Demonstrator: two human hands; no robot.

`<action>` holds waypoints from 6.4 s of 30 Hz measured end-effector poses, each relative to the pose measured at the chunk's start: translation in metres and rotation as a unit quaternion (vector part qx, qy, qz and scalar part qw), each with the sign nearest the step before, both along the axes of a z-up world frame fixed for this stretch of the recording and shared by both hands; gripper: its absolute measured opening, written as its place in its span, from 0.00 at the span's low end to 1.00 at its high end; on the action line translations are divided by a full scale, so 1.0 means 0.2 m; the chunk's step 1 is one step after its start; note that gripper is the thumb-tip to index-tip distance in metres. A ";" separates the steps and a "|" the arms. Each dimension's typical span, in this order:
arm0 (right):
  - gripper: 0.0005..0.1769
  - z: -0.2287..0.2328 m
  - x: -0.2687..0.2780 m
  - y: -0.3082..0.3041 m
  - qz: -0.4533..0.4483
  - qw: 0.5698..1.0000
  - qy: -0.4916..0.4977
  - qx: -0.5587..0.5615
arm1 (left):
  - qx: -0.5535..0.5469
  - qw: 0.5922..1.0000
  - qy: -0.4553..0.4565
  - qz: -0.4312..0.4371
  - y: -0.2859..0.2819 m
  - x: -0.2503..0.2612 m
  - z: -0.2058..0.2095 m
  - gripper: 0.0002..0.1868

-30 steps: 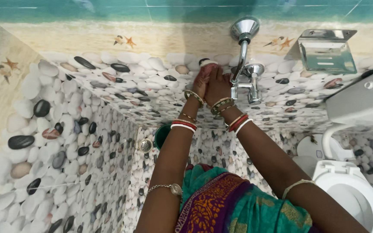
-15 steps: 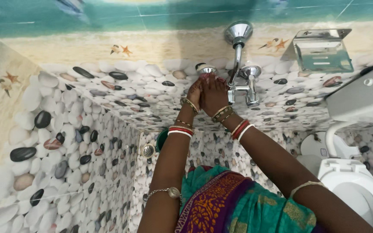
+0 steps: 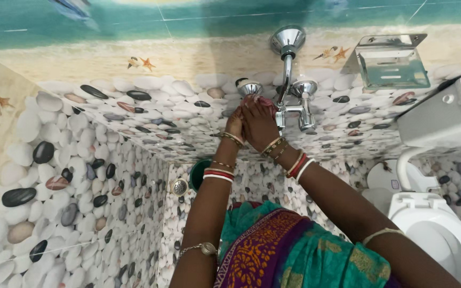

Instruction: The person wipes a silver faucet and the surrounding wall tiles with a cloth, repeatedly rubbing the metal surfaces and the fixture base.

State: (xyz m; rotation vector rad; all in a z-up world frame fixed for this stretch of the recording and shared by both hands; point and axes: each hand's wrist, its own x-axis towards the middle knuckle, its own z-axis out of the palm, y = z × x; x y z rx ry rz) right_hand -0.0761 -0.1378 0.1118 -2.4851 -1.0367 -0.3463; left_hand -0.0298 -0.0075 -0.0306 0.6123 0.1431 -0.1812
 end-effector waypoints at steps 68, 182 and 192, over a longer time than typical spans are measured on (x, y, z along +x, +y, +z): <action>0.11 -0.04 -0.18 -0.78 -0.132 0.945 0.051 0.293 | 0.060 0.997 -0.054 0.010 -1.09 -0.41 0.37 0.41; 0.26 -0.38 0.24 -0.65 -0.214 0.941 0.084 0.249 | 0.637 0.661 -0.311 0.246 -0.98 -0.15 -0.12 0.32; 0.14 -0.60 0.49 -0.74 0.076 0.527 0.589 0.609 | 0.526 0.795 -0.250 0.172 -1.05 -0.15 0.23 0.35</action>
